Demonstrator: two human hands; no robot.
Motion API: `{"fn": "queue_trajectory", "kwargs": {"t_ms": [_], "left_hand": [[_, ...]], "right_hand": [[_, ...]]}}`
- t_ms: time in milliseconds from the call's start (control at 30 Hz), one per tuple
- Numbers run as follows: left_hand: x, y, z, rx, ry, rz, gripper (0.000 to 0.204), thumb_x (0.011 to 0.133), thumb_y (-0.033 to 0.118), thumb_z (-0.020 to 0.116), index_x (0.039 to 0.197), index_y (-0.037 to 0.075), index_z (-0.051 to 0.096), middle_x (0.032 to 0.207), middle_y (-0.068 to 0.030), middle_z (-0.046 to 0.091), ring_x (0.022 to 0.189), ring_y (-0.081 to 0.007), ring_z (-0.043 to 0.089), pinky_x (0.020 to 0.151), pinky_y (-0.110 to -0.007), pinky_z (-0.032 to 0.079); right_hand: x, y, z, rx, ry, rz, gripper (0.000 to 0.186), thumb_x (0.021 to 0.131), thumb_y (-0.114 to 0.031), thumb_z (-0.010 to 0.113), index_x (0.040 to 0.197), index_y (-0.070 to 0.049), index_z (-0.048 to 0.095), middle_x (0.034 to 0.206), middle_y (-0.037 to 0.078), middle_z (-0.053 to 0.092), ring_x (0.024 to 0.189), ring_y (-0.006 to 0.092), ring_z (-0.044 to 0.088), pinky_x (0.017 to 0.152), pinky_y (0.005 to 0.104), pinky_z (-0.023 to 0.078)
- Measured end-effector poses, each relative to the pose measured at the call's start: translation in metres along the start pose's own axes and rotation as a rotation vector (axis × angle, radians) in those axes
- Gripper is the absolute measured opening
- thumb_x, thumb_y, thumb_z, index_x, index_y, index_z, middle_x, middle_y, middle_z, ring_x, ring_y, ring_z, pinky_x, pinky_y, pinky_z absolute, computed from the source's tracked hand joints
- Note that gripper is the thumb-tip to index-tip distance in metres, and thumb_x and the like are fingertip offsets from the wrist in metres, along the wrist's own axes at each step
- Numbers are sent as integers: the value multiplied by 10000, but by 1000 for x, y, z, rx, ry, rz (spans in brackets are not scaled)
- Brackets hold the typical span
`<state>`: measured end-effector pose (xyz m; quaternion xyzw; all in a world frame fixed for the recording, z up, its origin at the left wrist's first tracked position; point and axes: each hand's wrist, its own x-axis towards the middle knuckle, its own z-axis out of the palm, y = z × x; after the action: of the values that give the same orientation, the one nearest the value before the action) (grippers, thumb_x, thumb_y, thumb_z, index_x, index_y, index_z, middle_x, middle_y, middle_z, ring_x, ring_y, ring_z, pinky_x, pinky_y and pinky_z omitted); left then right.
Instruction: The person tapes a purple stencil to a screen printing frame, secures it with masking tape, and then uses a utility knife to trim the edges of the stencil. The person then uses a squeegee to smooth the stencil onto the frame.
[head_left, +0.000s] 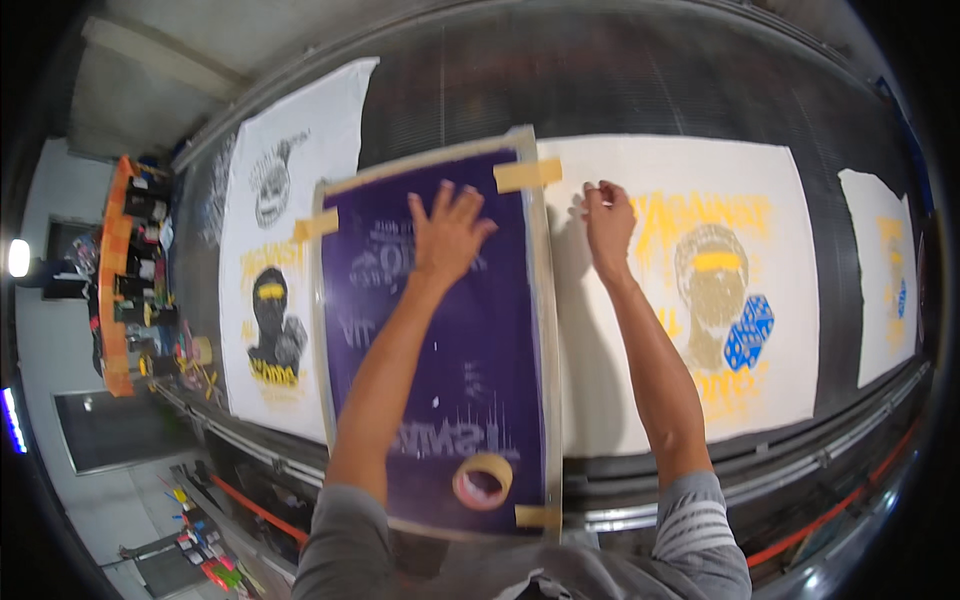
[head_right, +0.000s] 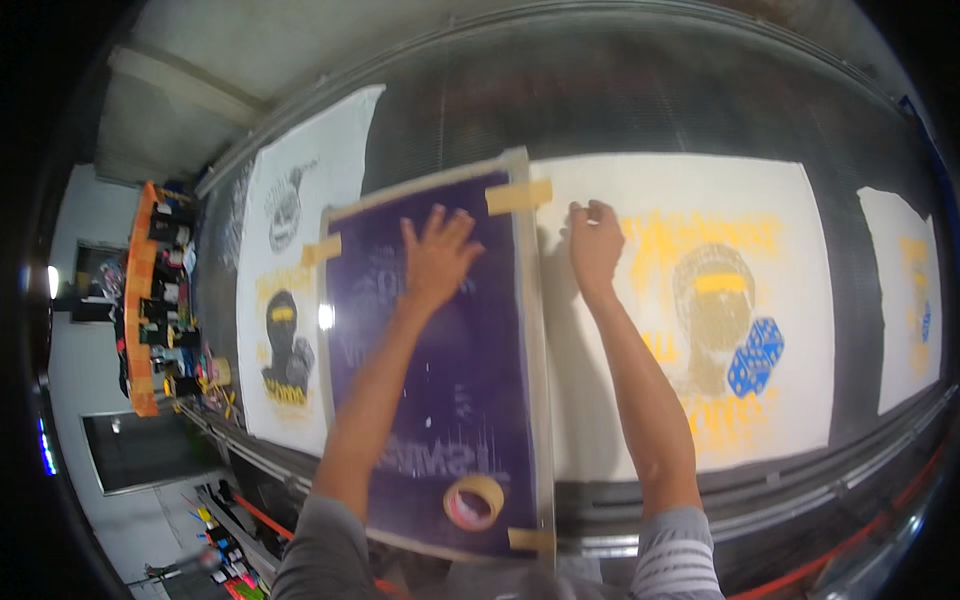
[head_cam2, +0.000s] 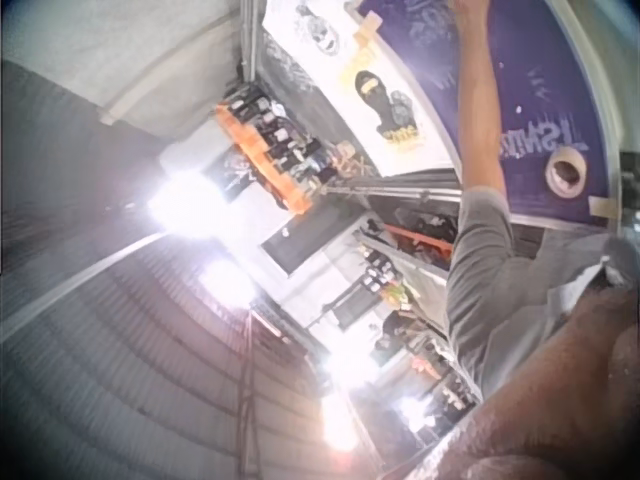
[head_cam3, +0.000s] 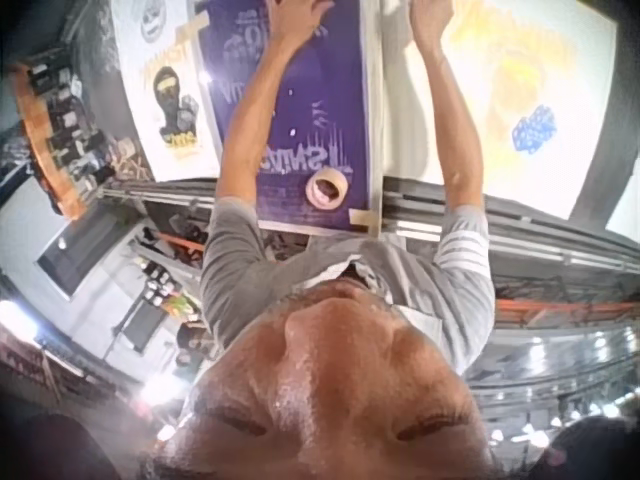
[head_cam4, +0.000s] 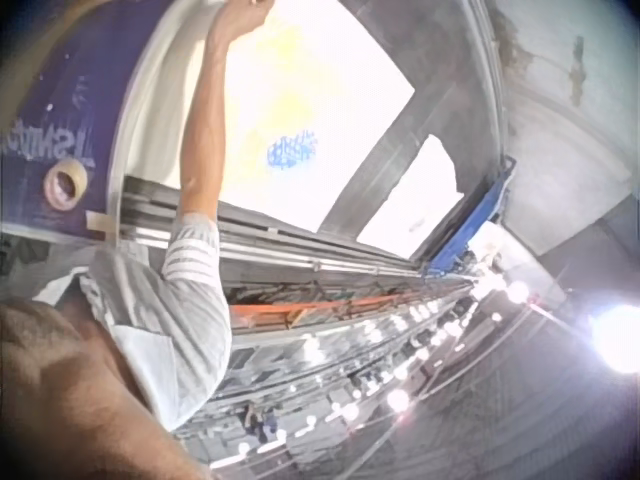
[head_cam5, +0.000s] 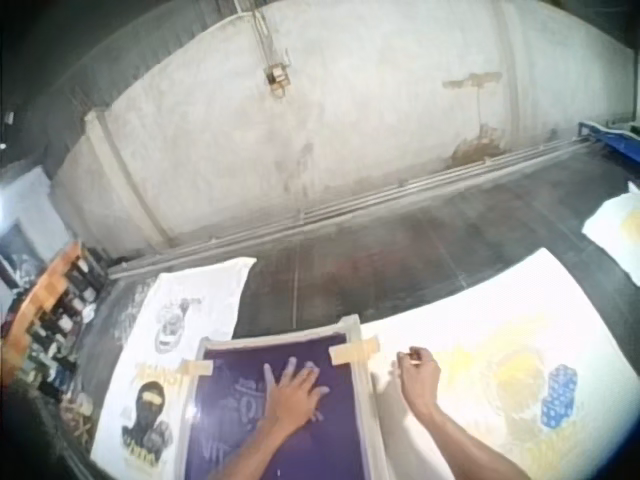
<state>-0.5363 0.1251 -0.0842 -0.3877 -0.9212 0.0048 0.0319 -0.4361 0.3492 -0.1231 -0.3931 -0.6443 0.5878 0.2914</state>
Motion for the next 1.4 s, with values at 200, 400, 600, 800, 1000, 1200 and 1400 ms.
{"fn": "queue_trajectory", "kwargs": {"t_ms": [200, 400, 600, 800, 1000, 1200, 1400], "left_hand": [[-165, -99, 4, -370, 447, -445, 419, 962, 404, 610, 1138, 37, 709, 1236, -189, 666, 1272, -431, 516, 1077, -635, 331], [-341, -63, -81, -872, 457, -699, 287, 915, 259, 701, 1013, -9, 737, 1026, -172, 737, 1011, -326, 692, 903, -370, 510], [-420, 26, -88, -1378, 286, -610, 277, 886, 187, 731, 1066, -23, 711, 1046, -186, 721, 989, -300, 696, 903, -365, 517], [-450, 74, -102, -1009, 478, -346, 473, 825, 200, 769, 1225, -14, 634, 1203, -180, 648, 1118, -371, 602, 960, -402, 482], [-456, 45, -129, -1359, 323, -659, 221, 821, 149, 776, 950, -27, 741, 804, -70, 715, 697, -150, 627, 684, -311, 497], [-455, 9, -131, -1629, 313, -771, 183, 817, 106, 781, 876, -62, 742, 705, 4, 649, 612, -61, 508, 572, -239, 391], [-465, 28, -148, -1413, 573, -756, 153, 839, 91, 751, 924, -35, 738, 832, -69, 701, 753, -135, 613, 687, -264, 464]], "right_hand": [[-243, -50, -123, -217, -617, -250, 230, 864, -140, 724, 1052, -14, 685, 935, 135, 698, 852, 225, 669, 732, 335, 527], [-400, -75, -170, -727, -1209, -865, 451, 680, -212, 845, 1075, -66, 683, 1166, 74, 636, 1186, 308, 555, 955, 409, 467], [-378, -43, -143, -816, -998, -1072, 233, 730, -78, 755, 950, -49, 682, 988, 63, 668, 1060, 291, 573, 830, 426, 443], [-442, -72, -108, -690, -875, -943, 193, 725, -69, 729, 904, -57, 659, 863, 99, 667, 890, 304, 626, 755, 440, 431], [-454, -122, -104, -809, -851, -697, 204, 810, -200, 730, 904, -21, 705, 702, 146, 659, 677, 337, 646, 667, 434, 470], [-432, -146, -94, -798, -900, -299, 382, 908, -364, 645, 852, 9, 703, 608, 185, 588, 554, 321, 589, 557, 412, 454], [-436, -119, -93, -525, -710, -257, 428, 939, -338, 598, 780, 57, 641, 602, 183, 571, 526, 254, 519, 545, 390, 417]]}}
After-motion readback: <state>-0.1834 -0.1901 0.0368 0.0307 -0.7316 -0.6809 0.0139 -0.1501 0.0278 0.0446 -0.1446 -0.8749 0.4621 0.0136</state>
